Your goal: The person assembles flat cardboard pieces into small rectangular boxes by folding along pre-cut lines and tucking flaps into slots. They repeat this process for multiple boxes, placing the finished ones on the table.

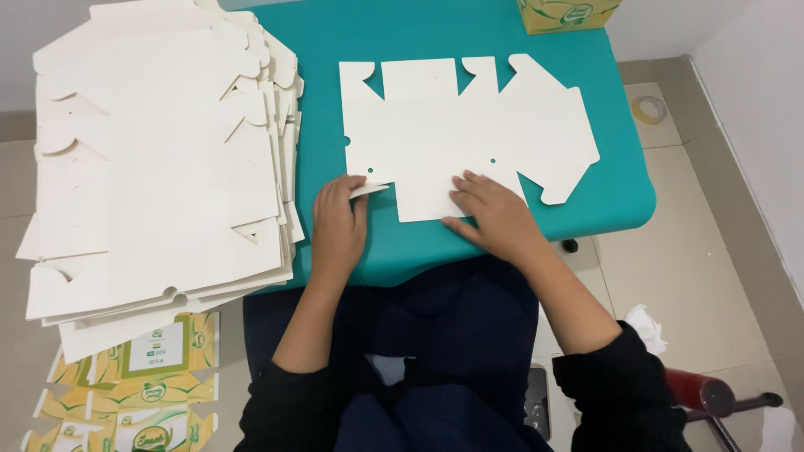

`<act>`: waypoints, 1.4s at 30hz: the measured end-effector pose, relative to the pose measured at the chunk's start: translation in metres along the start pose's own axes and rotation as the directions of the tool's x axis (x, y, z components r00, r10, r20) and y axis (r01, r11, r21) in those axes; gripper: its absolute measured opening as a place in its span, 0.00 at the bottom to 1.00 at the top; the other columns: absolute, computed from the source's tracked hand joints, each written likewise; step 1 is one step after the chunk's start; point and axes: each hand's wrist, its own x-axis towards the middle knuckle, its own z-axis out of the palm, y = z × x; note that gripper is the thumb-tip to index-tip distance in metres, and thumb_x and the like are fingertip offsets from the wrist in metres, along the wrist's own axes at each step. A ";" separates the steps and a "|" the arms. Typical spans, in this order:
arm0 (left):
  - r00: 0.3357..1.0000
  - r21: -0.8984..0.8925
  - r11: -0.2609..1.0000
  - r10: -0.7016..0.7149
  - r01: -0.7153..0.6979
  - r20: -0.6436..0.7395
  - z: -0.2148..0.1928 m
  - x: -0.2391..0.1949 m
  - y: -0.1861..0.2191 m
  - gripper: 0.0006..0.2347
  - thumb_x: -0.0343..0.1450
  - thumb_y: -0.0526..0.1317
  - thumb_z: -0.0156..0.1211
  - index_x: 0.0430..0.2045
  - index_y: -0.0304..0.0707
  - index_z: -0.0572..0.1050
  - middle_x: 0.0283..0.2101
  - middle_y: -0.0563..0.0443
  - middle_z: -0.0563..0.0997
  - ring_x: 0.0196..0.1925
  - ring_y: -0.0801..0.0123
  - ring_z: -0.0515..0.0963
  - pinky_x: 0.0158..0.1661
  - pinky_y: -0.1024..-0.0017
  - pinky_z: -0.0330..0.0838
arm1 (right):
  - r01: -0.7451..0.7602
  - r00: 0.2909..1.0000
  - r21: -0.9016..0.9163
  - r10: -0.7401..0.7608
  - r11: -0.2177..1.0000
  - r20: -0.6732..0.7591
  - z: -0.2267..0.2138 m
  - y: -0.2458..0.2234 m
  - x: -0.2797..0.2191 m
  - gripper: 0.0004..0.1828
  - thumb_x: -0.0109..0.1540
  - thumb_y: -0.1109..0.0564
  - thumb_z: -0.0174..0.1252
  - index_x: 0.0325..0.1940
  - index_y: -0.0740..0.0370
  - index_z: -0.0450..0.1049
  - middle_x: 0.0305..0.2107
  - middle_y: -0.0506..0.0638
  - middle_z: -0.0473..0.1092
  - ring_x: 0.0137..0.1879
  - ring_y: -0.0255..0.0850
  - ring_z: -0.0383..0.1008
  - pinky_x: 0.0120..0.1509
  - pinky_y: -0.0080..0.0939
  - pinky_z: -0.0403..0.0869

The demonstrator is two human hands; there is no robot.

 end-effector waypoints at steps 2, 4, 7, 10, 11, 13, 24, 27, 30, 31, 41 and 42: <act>1.000 -0.026 0.999 -0.026 0.026 -0.014 -0.002 0.002 0.009 0.12 0.77 0.33 0.51 0.55 0.40 0.69 0.48 0.49 0.77 0.63 0.53 0.72 0.64 0.44 0.58 | 0.049 0.999 0.032 -0.049 0.998 -0.012 0.016 -0.010 0.010 0.25 0.65 0.38 0.57 0.58 0.54 0.77 0.56 0.53 0.74 0.68 0.47 0.69 0.76 0.45 0.63; 0.998 -0.047 0.998 -0.052 0.051 -0.028 -0.006 0.002 0.016 0.16 0.77 0.32 0.51 0.60 0.36 0.65 0.46 0.47 0.78 0.62 0.50 0.73 0.64 0.42 0.58 | 0.101 0.995 0.067 -0.099 0.993 -0.029 0.028 -0.025 0.023 0.25 0.67 0.38 0.55 0.62 0.52 0.75 0.58 0.53 0.72 0.69 0.48 0.67 0.76 0.46 0.62; 0.995 -0.162 0.985 -0.074 0.064 -0.059 -0.010 0.001 0.017 0.18 0.79 0.33 0.48 0.65 0.32 0.58 0.46 0.43 0.78 0.60 0.48 0.74 0.64 0.39 0.55 | 0.073 0.996 0.095 -0.077 0.993 0.039 0.035 -0.052 0.043 0.27 0.69 0.36 0.46 0.69 0.47 0.68 0.65 0.54 0.66 0.74 0.54 0.59 0.78 0.55 0.56; 0.992 -0.162 0.984 -0.094 0.079 -0.088 -0.007 0.000 0.007 0.21 0.79 0.36 0.49 0.67 0.35 0.55 0.52 0.36 0.75 0.61 0.44 0.72 0.64 0.38 0.55 | -0.057 0.989 0.022 0.054 0.998 0.134 0.038 -0.070 0.055 0.32 0.70 0.32 0.40 0.75 0.43 0.59 0.69 0.54 0.60 0.76 0.55 0.54 0.79 0.62 0.51; 0.992 -0.118 0.991 -0.068 0.055 -0.102 -0.005 0.001 0.008 0.23 0.78 0.37 0.52 0.68 0.35 0.52 0.57 0.36 0.70 0.64 0.44 0.69 0.65 0.40 0.55 | -0.092 0.981 -0.009 0.092 0.996 0.173 0.040 -0.073 0.056 0.34 0.69 0.31 0.38 0.75 0.45 0.58 0.69 0.55 0.59 0.76 0.56 0.54 0.78 0.64 0.50; 0.993 -0.076 0.997 -0.043 0.034 -0.113 -0.002 0.001 0.008 0.26 0.78 0.37 0.54 0.69 0.36 0.50 0.62 0.36 0.66 0.66 0.45 0.67 0.65 0.41 0.56 | -0.127 0.968 -0.043 0.133 0.991 0.214 0.044 -0.078 0.060 0.35 0.69 0.30 0.36 0.76 0.47 0.58 0.69 0.56 0.58 0.76 0.57 0.53 0.78 0.66 0.49; 0.955 0.633 0.757 0.280 -0.159 -0.094 0.026 -0.004 -0.002 0.11 0.72 0.38 0.60 0.48 0.41 0.79 0.46 0.50 0.82 0.57 0.62 0.78 0.70 0.47 0.53 | -0.109 0.985 -0.143 0.126 0.984 0.115 0.056 -0.081 0.068 0.29 0.70 0.37 0.43 0.72 0.48 0.66 0.62 0.60 0.64 0.70 0.65 0.60 0.68 0.77 0.59; 0.971 0.726 0.665 0.238 -0.177 0.019 0.020 -0.003 0.018 0.12 0.72 0.36 0.55 0.48 0.37 0.79 0.49 0.47 0.82 0.61 0.60 0.74 0.73 0.48 0.45 | -0.078 0.997 -0.060 0.076 0.995 -0.033 0.063 -0.072 0.064 0.26 0.67 0.39 0.52 0.65 0.53 0.73 0.57 0.58 0.70 0.67 0.62 0.66 0.70 0.66 0.63; 0.965 0.711 0.672 0.259 -0.210 0.040 0.031 0.000 0.012 0.13 0.71 0.33 0.55 0.48 0.30 0.78 0.48 0.36 0.81 0.55 0.52 0.78 0.68 0.47 0.54 | -0.051 0.996 -0.027 0.049 0.998 -0.078 0.068 -0.062 0.062 0.26 0.65 0.38 0.56 0.59 0.55 0.75 0.55 0.56 0.72 0.66 0.58 0.68 0.71 0.60 0.65; 0.965 0.711 0.671 0.259 -0.209 0.040 0.030 0.000 0.015 0.13 0.71 0.33 0.55 0.48 0.30 0.78 0.48 0.36 0.81 0.55 0.52 0.78 0.68 0.47 0.54 | -0.051 0.996 -0.027 0.049 0.998 -0.078 0.062 -0.062 0.060 0.26 0.65 0.38 0.56 0.59 0.55 0.75 0.55 0.56 0.72 0.66 0.58 0.68 0.71 0.60 0.65; 0.959 0.774 0.583 0.032 -0.248 0.283 0.019 0.007 0.047 0.20 0.70 0.35 0.58 0.59 0.41 0.72 0.52 0.27 0.78 0.55 0.41 0.80 0.68 0.40 0.49 | 0.113 0.989 0.154 -0.126 0.982 0.074 0.019 -0.040 0.041 0.23 0.59 0.49 0.59 0.59 0.51 0.74 0.64 0.56 0.67 0.72 0.57 0.62 0.78 0.55 0.57; 0.961 0.767 0.594 0.046 -0.245 0.271 0.020 0.009 0.045 0.19 0.69 0.34 0.59 0.57 0.41 0.74 0.50 0.27 0.79 0.53 0.41 0.81 0.68 0.39 0.49 | 0.183 0.983 0.049 -0.182 0.982 -0.023 0.029 -0.035 0.038 0.17 0.60 0.52 0.58 0.53 0.47 0.77 0.63 0.53 0.68 0.70 0.55 0.65 0.77 0.57 0.60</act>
